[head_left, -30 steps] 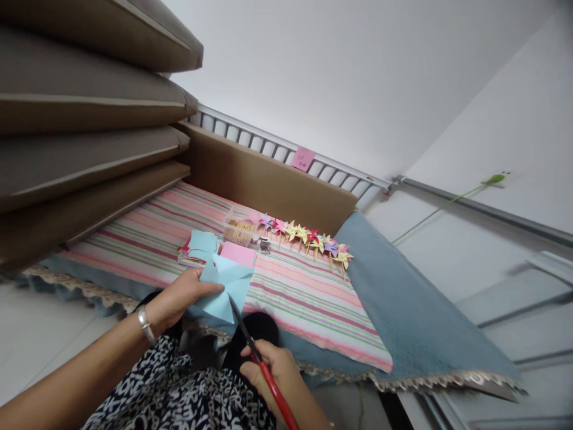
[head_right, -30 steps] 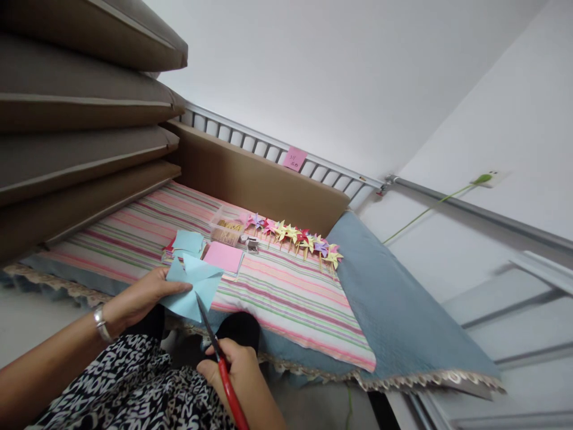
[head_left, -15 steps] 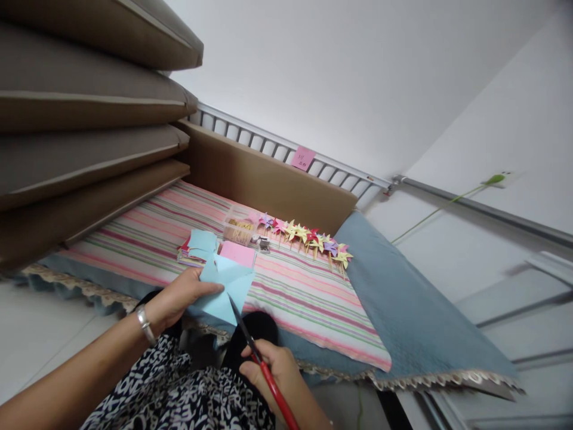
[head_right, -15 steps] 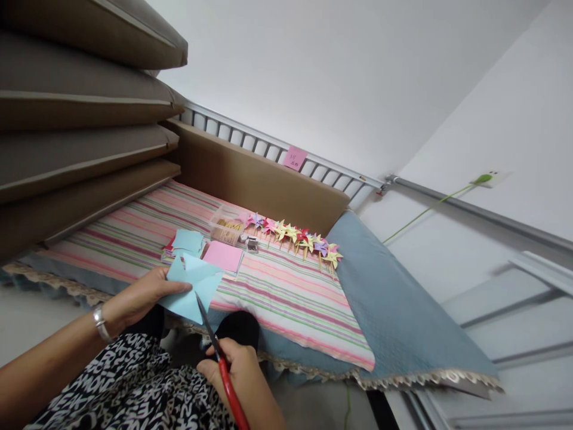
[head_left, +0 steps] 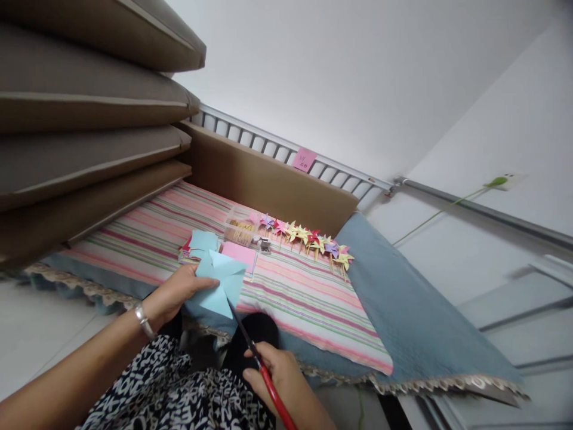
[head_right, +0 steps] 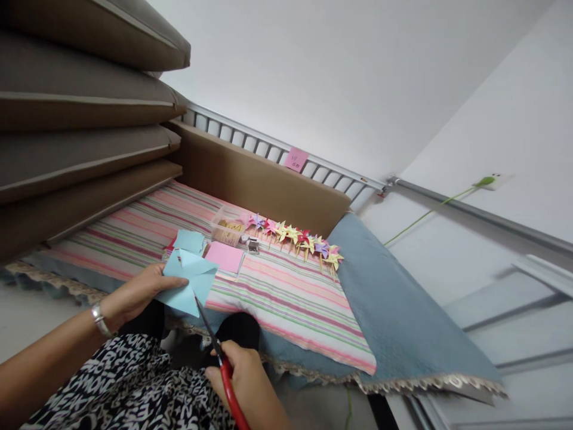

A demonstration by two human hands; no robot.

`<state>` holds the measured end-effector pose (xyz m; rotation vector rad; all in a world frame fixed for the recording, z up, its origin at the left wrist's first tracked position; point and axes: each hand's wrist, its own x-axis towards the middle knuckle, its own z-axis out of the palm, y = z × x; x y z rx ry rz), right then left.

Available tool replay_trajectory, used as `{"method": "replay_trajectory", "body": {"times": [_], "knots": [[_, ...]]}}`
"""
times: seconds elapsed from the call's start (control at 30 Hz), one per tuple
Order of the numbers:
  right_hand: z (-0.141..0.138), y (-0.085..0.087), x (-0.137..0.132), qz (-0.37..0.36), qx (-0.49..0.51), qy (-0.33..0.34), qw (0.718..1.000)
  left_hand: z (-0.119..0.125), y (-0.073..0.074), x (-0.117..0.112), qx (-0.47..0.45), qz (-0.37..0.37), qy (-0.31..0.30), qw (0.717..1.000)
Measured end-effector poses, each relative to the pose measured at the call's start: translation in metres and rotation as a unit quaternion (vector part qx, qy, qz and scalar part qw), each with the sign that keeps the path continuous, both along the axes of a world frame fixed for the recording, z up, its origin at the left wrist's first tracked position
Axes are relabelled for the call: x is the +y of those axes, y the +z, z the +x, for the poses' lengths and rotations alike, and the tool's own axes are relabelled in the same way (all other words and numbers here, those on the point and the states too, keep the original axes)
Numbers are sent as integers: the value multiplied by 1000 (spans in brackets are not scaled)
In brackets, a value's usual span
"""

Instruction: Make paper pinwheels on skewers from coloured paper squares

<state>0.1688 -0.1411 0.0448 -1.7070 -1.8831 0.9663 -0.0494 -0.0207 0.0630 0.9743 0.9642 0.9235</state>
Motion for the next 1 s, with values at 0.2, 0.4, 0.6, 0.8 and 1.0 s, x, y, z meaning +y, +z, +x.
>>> {"method": "replay_trajectory", "body": {"times": [0.2,0.4,0.6,0.8,1.0], "knots": [[34,-23,-5,-12,11,-2,1000,-14,-1,9,8,0,1,1000],[39,-14,8,94,69,-83,990,-5,-2,2,35,3,-106,994],[1,10,45,136,186,-59,971,7,-13,-7,37,6,-211,977],[-25,10,71,95,265,-30,959,5,-15,-7,16,-5,-233,972],[-26,-3,77,152,379,-105,907,5,-14,-6,-137,-16,-134,981]]}}
